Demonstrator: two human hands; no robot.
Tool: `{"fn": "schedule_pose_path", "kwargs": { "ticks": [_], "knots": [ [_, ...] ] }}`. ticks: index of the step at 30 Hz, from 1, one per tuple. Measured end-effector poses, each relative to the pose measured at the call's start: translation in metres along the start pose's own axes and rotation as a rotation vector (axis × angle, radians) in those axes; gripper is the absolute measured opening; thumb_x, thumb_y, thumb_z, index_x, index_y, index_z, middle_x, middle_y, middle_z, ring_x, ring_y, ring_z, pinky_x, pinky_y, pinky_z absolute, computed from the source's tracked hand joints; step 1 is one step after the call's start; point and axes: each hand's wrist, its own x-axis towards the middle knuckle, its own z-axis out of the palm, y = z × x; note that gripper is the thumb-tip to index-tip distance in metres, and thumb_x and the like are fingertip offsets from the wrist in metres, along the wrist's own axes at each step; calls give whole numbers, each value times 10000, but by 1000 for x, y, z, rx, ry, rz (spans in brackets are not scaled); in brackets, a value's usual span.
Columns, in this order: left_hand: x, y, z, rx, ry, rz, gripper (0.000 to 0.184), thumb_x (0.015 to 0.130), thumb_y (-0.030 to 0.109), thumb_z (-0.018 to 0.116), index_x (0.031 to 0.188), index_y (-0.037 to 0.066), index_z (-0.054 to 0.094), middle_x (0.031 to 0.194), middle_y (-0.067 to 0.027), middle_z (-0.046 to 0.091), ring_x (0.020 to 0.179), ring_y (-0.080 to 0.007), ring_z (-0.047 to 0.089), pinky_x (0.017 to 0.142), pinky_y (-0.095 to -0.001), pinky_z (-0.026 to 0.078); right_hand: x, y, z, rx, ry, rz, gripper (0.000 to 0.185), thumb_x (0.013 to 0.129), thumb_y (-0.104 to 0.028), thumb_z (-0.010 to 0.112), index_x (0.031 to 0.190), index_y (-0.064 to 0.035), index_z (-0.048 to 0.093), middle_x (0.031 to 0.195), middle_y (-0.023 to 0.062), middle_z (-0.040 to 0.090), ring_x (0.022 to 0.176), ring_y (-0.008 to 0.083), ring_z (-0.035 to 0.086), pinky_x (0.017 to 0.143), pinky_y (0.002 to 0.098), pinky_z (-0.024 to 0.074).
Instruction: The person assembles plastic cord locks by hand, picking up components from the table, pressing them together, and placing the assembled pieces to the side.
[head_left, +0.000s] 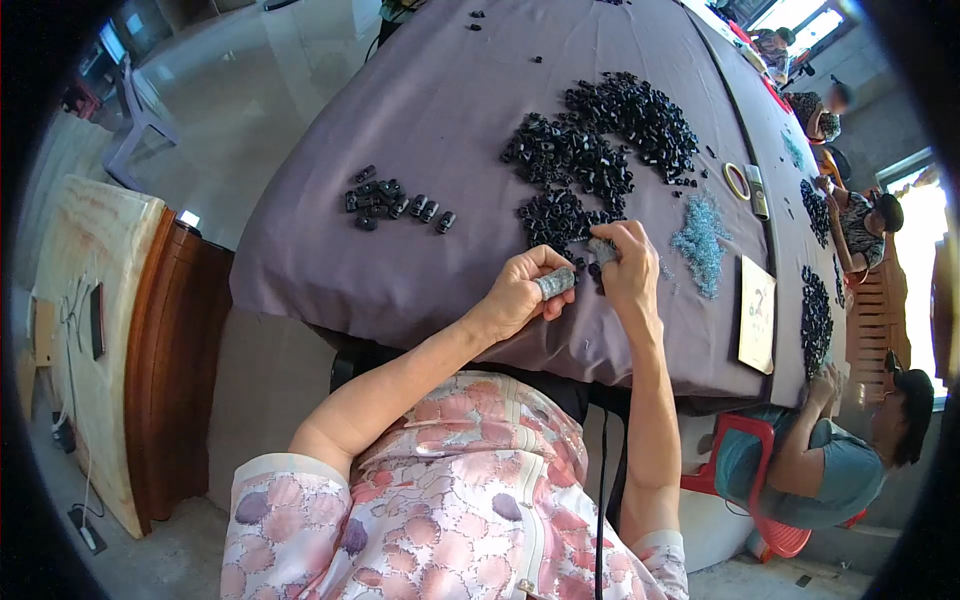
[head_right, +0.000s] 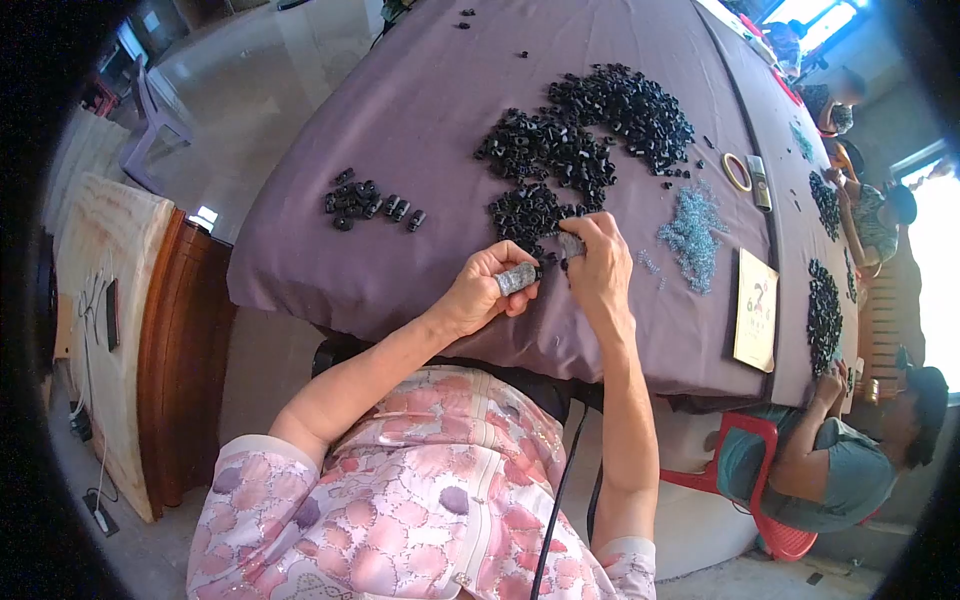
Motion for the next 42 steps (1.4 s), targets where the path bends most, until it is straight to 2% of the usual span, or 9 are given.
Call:
{"fn": "schedule_pose_path", "kwargs": {
  "ticks": [4, 10, 11, 17, 27, 30, 33, 36, 42],
  "knots": [
    [1, 1, 0, 13, 2, -9, 120, 845, -47, 457, 926, 19, 515, 725, -113, 585, 535, -113, 522, 454, -235, 402, 17, 6, 7, -124, -148, -39, 339, 616, 51, 523, 909, -76, 636, 846, 114, 551, 844, 311, 556, 731, 379, 448],
    [1, 1, 0, -10, 1, -23, 161, 821, -75, 439, 929, 14, 518, 717, -114, 587, 529, -116, 524, 450, -227, 410, 28, 10, 11, -255, -251, -87, 296, 634, 17, 576, 898, -91, 654, 832, 101, 560, 858, 288, 558, 748, 378, 455],
    [1, 1, 0, -8, -3, -26, 165, 819, -77, 437, 929, 14, 519, 715, -114, 587, 529, -116, 524, 449, -225, 411, 29, 13, 12, -267, -244, -113, 245, 634, 15, 574, 849, -77, 649, 844, 106, 569, 846, 292, 562, 739, 379, 454],
    [0, 2, 1, 19, 8, -25, 169, 815, -75, 441, 933, 15, 520, 718, -117, 589, 525, -117, 527, 441, -218, 411, 24, 13, 10, -137, -277, 19, 163, 649, 28, 544, 790, -45, 585, 831, 116, 560, 824, 311, 557, 721, 393, 443],
    [-1, 4, 2, -8, -23, -33, 198, 810, -101, 426, 941, 13, 519, 741, -125, 587, 551, -118, 530, 456, -219, 417, 9, 12, 19, -192, -165, -251, 193, 654, 39, 530, 823, -42, 484, 831, 123, 507, 809, 316, 516, 702, 405, 421],
    [0, 3, 1, -15, -38, -23, 199, 814, -102, 429, 947, 13, 523, 748, -129, 588, 558, -119, 532, 464, -221, 419, 10, 16, 16, -105, -178, -270, 266, 640, 59, 517, 889, -33, 495, 857, 131, 498, 829, 322, 508, 721, 401, 418],
    [0, 3, 0, 4, -38, -12, 189, 821, -96, 435, 947, 13, 526, 750, -130, 589, 559, -119, 534, 471, -225, 422, 6, 22, 21, -8, -132, -153, 330, 626, 86, 503, 936, -26, 522, 878, 144, 485, 855, 331, 497, 735, 398, 418],
    [1, 1, -1, -8, -38, -19, 182, 825, -93, 439, 948, 10, 526, 753, -130, 590, 561, -118, 535, 477, -228, 424, 5, 25, 21, 43, -67, -203, 383, 613, 104, 492, 968, -28, 545, 888, 150, 475, 869, 335, 491, 751, 397, 417],
    [0, 3, 1, -7, -51, -23, 175, 829, -88, 442, 955, 3, 523, 752, -132, 589, 563, -116, 537, 479, -226, 423, 3, 22, 21, -22, -141, -187, 382, 607, 103, 498, 951, -46, 569, 914, 145, 495, 900, 332, 492, 775, 390, 420]
  ]
}}
